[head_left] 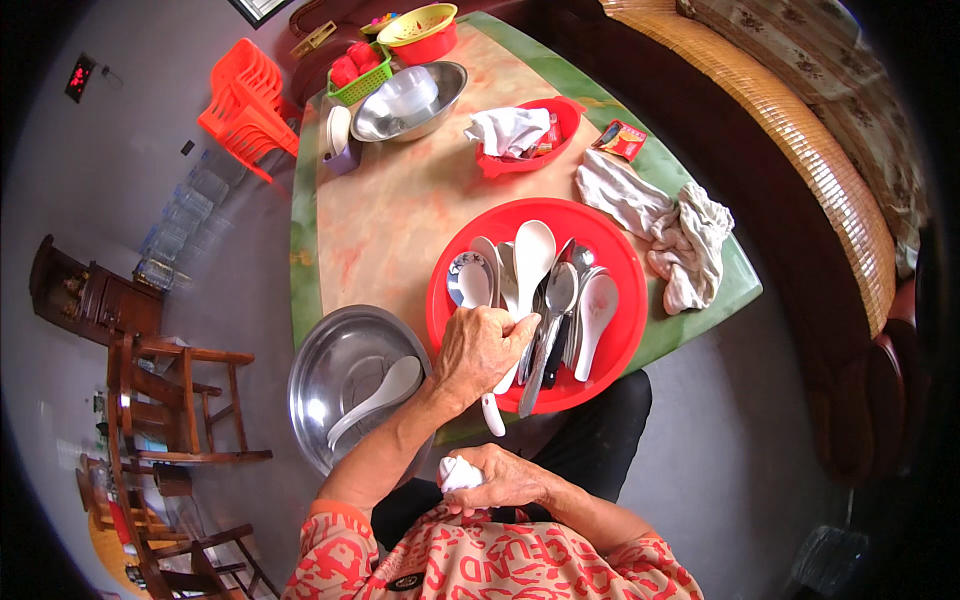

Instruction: The person dries metal spoons and white ceramic spoons using a white cloth. They pick up each utensil from a metal bowl, wipe it thoroughly, and place it into a red plastic tray on the table.

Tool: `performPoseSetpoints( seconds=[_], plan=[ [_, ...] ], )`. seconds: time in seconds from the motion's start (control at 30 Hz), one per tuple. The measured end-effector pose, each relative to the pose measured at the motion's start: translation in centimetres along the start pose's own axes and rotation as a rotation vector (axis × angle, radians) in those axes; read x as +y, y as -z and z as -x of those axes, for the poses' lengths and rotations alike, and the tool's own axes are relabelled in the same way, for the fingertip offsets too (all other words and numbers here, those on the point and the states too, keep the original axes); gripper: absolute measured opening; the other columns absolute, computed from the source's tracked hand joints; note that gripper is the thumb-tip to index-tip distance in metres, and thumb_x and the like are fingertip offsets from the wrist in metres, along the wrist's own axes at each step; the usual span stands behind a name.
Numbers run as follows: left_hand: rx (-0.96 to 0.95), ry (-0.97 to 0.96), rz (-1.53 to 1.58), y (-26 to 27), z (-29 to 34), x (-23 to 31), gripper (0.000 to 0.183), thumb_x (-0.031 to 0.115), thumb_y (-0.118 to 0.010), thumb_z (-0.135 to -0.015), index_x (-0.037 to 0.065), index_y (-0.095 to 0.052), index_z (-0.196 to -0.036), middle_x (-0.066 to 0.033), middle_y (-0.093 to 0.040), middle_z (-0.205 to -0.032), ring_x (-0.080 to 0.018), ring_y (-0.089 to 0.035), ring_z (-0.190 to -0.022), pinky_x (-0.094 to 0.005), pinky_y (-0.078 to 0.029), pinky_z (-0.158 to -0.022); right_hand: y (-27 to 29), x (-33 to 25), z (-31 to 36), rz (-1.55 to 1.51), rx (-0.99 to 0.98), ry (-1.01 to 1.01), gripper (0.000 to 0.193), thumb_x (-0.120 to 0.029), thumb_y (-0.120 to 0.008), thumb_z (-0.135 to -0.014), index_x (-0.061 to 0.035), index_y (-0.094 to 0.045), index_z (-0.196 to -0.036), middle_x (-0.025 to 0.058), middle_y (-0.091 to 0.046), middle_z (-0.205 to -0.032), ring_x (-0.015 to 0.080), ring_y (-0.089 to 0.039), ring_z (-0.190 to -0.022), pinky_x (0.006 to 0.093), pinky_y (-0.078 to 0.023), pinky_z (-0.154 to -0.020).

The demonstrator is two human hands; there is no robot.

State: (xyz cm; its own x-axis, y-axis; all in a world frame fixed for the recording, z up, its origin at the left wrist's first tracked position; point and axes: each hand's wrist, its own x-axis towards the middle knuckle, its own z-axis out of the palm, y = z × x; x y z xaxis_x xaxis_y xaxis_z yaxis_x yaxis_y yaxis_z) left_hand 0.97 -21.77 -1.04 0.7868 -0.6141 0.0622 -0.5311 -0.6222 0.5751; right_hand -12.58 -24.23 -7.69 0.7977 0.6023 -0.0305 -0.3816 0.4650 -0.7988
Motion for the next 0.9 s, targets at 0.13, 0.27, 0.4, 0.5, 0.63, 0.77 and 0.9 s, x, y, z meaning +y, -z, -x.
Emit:
performPoseSetpoints(
  seconds=[0.13,0.27,0.4,0.5,0.63,0.77,0.9],
  plan=[
    [-0.013,-0.021,0.005,-0.4,0.2,-0.8,0.034,0.026,-0.066,-0.079,-0.003,-0.062,-0.061,-0.0208,-0.053,-0.053,-0.0371,-0.056,-0.050,-0.0387,-0.044,-0.047,0.3,0.1,0.0,-0.005,-0.003,0.008,0.014,-0.013,-0.059,-0.080,-0.0017,-0.054,-0.087,0.0037,-0.060,-0.071,0.0092,-0.058,-0.062,0.0227,-0.047,-0.055],
    [-0.006,-0.028,0.049,-0.7,0.2,-0.6,0.033,0.023,-0.065,-0.079,-0.003,-0.060,-0.058,-0.0188,-0.053,-0.051,-0.0360,-0.054,-0.048,-0.0384,-0.044,-0.049,0.0,-0.2,0.0,-0.012,0.006,-0.005,0.013,-0.014,-0.059,-0.080,-0.0022,-0.055,-0.084,0.0031,-0.060,-0.071,0.0093,-0.059,-0.062,0.0220,-0.047,-0.055],
    [0.144,-0.072,0.076,0.4,0.3,-1.0,0.021,0.018,-0.070,-0.078,-0.001,-0.065,-0.069,-0.0126,-0.061,-0.057,-0.0168,-0.059,-0.050,-0.0299,-0.044,-0.049,-0.2,-0.2,0.0,-0.019,0.022,-0.039,0.011,-0.011,-0.060,-0.081,-0.0017,-0.055,-0.085,0.0037,-0.062,-0.072,0.0097,-0.060,-0.063,0.0221,-0.048,-0.057],
    [0.301,-0.044,0.104,3.1,1.3,-2.4,0.017,0.014,-0.071,-0.078,-0.002,-0.066,-0.075,-0.0064,-0.060,-0.058,-0.0062,-0.052,-0.053,-0.0248,-0.042,-0.050,0.2,1.0,0.0,-0.079,0.026,-0.060,0.018,-0.009,-0.066,-0.082,-0.0001,-0.057,-0.095,0.0065,-0.064,-0.077,0.0107,-0.062,-0.067,0.0231,-0.051,-0.061],
    [0.346,0.140,0.047,7.9,4.6,-8.2,0.015,0.013,-0.069,-0.080,-0.002,-0.067,-0.081,-0.0003,-0.061,-0.068,-0.0043,-0.051,-0.060,-0.0209,-0.042,-0.055,-0.8,0.0,0.1,-0.016,0.085,-0.091,0.011,-0.009,-0.062,-0.081,-0.0018,-0.057,-0.087,0.0035,-0.062,-0.074,0.0094,-0.059,-0.066,0.0223,-0.048,-0.059],
    [0.194,0.264,-0.151,10.3,9.5,-12.6,0.013,0.014,-0.071,-0.073,0.003,-0.068,-0.080,-0.0062,-0.058,-0.069,-0.0131,-0.055,-0.063,-0.0273,-0.045,-0.059,-1.9,-0.8,-0.4,0.013,0.095,-0.100,0.024,-0.009,-0.062,-0.078,-0.0009,-0.054,-0.099,0.0056,-0.062,-0.076,0.0114,-0.060,-0.068,0.0253,-0.050,-0.062],
    [0.022,0.346,-0.157,9.7,12.8,-15.0,0.014,0.014,-0.073,-0.072,0.004,-0.069,-0.081,-0.0062,-0.057,-0.072,-0.0153,-0.056,-0.064,-0.0292,-0.046,-0.060,-2.6,-1.1,-0.7,0.251,0.084,-0.056,0.028,-0.010,-0.064,-0.076,-0.0020,-0.054,-0.101,0.0071,-0.062,-0.076,0.0132,-0.061,-0.068,0.0279,-0.050,-0.064]
  ],
)
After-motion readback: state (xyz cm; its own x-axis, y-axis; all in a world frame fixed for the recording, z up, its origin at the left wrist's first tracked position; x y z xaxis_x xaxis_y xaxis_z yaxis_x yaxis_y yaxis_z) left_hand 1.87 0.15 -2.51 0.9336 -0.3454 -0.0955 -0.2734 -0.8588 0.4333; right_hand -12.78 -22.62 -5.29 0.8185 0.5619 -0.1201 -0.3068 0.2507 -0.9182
